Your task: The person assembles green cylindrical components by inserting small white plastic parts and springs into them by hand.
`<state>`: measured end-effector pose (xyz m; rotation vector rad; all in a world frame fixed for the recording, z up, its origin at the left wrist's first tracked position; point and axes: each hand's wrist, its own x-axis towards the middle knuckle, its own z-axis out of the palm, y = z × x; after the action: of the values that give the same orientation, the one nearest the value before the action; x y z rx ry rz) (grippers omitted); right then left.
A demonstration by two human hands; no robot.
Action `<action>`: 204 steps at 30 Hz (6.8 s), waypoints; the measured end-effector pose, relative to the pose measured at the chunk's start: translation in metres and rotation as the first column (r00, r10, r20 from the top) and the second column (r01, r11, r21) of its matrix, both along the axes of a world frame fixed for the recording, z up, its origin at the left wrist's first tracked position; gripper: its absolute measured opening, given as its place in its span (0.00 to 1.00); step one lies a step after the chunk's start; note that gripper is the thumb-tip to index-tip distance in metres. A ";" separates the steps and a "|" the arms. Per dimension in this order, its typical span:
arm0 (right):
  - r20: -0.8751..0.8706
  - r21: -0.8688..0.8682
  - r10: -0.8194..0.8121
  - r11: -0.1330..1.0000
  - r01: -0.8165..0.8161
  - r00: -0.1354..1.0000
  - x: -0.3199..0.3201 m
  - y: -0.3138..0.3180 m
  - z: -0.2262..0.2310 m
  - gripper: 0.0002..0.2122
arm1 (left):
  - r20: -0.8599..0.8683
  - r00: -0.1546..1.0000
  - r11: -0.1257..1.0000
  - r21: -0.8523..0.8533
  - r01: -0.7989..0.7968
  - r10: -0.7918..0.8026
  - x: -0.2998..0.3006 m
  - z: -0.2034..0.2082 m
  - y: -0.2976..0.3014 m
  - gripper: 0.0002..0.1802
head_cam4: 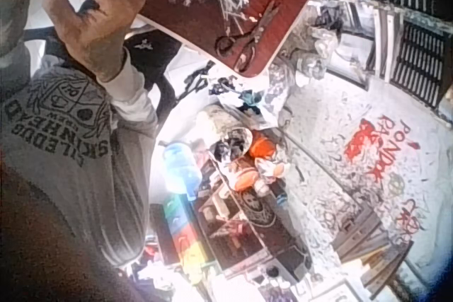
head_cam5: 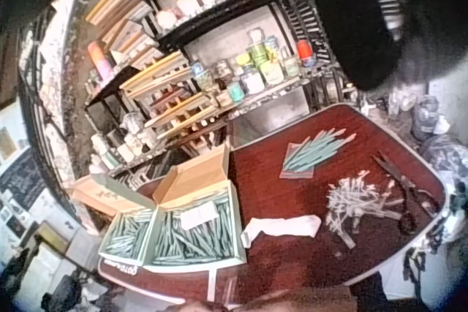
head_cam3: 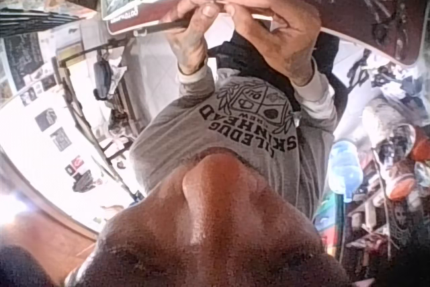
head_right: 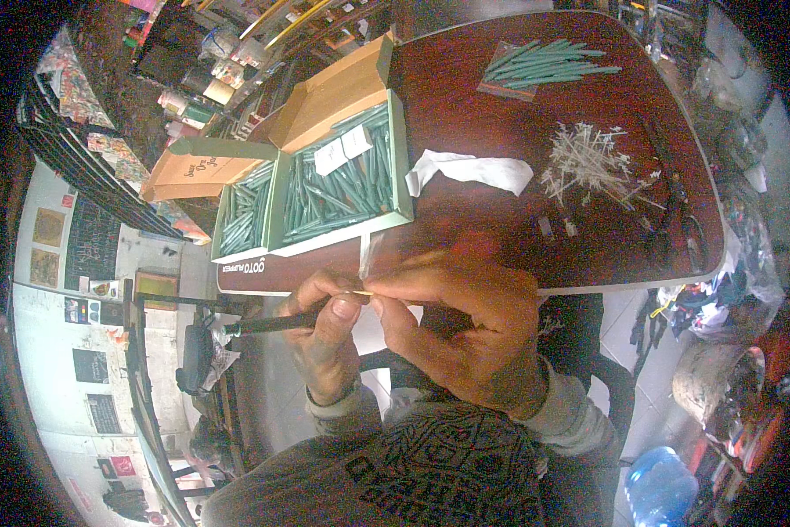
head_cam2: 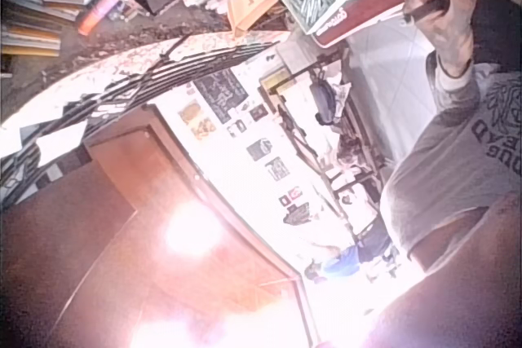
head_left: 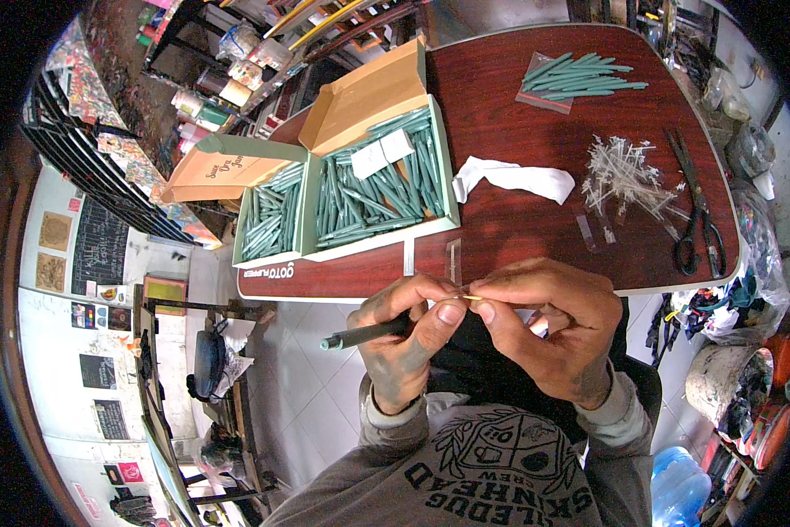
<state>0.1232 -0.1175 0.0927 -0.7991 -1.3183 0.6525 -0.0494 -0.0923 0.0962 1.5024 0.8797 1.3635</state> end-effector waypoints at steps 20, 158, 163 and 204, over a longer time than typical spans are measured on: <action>-0.010 -0.038 -0.001 0.999 0.001 1.000 0.000 -0.002 0.001 0.07 | -0.017 1.000 1.000 0.003 0.010 -0.010 0.000 0.003 -0.001 0.07; 0.338 0.084 0.097 0.988 -0.133 0.936 0.036 -0.001 0.009 0.07 | -0.476 0.862 0.806 0.573 0.152 0.176 -0.004 0.024 0.008 0.12; 0.372 0.299 -0.240 0.946 0.129 0.897 0.033 0.008 0.006 0.07 | -0.546 0.830 0.855 0.480 0.194 0.118 -0.008 0.032 0.009 0.16; -0.010 0.164 0.094 0.982 -0.091 0.996 -0.004 0.030 0.019 0.08 | 0.198 0.963 0.975 0.164 0.153 -0.184 0.009 0.017 0.036 0.28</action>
<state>0.1187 -0.0880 0.1120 -0.6008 -1.3797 0.6142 -0.0408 -0.0564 0.1133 1.4727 0.5138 1.4551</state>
